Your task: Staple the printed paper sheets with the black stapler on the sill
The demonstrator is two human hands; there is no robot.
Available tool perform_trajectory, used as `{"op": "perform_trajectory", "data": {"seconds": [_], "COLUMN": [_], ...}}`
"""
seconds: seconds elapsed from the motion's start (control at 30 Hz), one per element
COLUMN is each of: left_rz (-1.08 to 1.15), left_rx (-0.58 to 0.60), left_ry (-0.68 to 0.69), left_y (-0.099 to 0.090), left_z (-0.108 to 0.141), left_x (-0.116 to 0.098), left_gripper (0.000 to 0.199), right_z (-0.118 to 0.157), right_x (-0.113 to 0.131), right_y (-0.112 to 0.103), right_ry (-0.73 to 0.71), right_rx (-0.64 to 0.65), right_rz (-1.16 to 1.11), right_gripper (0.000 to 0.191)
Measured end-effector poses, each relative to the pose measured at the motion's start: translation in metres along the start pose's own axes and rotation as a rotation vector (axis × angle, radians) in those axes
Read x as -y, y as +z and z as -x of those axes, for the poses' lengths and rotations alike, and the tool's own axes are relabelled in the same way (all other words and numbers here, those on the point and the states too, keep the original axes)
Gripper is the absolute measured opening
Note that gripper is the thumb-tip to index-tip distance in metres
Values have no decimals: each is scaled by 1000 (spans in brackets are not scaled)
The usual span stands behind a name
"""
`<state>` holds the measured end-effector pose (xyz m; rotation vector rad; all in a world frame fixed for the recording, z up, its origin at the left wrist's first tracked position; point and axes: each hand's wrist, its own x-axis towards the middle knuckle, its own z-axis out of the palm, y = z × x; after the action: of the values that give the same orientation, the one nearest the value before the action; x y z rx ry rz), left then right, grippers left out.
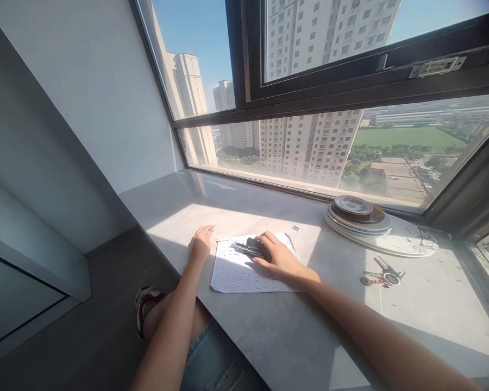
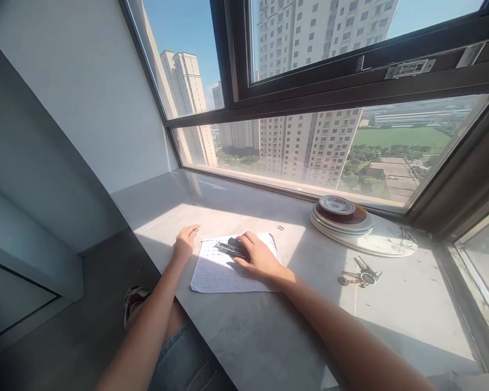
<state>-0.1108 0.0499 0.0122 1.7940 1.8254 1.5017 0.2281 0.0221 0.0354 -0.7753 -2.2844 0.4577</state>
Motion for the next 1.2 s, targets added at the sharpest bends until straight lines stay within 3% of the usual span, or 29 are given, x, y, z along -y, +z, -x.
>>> {"op": "perform_trajectory", "data": {"seconds": [0.1,0.3,0.47,0.6,0.8,0.97,1.07,1.2], "left_rz": [82,306,430,409,250,198,166,209], "left_rx": [-9,-91,56,119,191,231,220,193], "left_ry": [-29,-223,-269,-247,-71,-6,-22,-152], "left_y": [-2,-6,-4,2,11,13,13,14], "left_z": [7,19,24,27,32,32,33,35], "left_x": [-9,-25,-34,-42,-50,-50,-51,-57], "left_gripper": [31,35,46,46,19,23,20,28], "right_z": [1,0,-2,-2,-2,-2,-3,-3], "right_x": [-6,-20,-20,-16,-19,-19,-16,-15], "right_y": [6,10,11,9,10,9,7,6], "right_ry": [11,-6,-10,-2,14,23,16,4], "right_rx": [12,17,22,33,34,35,42,42], "right_rz": [-12,-16,-7,-15,-14,-14,-11,-23], "right_gripper": [42,37,41,35,37,36,33,31]}}
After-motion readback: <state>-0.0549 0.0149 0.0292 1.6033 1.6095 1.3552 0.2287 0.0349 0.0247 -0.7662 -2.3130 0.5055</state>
